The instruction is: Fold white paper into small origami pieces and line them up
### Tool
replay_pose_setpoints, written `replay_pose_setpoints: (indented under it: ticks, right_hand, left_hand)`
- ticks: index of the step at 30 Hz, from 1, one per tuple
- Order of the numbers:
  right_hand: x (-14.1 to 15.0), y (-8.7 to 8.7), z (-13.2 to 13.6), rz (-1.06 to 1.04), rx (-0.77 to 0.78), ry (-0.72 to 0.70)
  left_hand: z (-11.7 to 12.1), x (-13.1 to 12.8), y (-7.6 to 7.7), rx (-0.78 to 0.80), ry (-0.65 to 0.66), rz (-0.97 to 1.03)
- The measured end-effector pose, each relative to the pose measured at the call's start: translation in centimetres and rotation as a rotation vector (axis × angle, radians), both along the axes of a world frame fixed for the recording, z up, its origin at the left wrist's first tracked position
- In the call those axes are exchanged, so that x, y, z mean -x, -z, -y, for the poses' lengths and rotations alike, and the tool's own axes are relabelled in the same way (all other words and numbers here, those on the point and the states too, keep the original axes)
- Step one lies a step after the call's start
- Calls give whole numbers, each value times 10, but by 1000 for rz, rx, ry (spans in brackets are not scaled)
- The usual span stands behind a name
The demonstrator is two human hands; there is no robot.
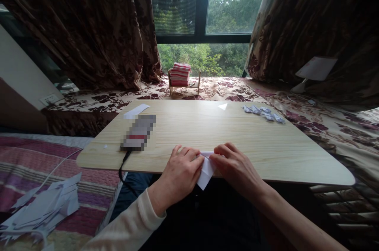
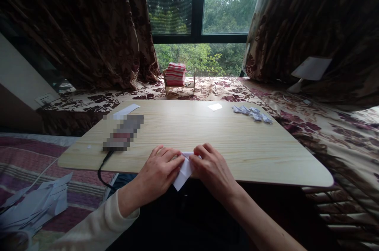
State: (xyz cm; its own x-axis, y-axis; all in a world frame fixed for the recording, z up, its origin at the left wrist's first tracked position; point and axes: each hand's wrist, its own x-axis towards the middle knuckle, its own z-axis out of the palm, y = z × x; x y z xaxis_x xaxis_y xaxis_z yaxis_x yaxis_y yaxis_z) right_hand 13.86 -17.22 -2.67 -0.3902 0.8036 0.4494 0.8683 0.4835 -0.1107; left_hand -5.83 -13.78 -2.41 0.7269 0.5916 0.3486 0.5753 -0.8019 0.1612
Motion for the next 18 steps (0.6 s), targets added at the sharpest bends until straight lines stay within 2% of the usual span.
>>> replay_pose_setpoints:
  ticks: [18]
  right_hand:
    - [0, -3, 1, 29, 75, -15]
  left_hand:
    - [-5, 6, -1, 118, 22, 57]
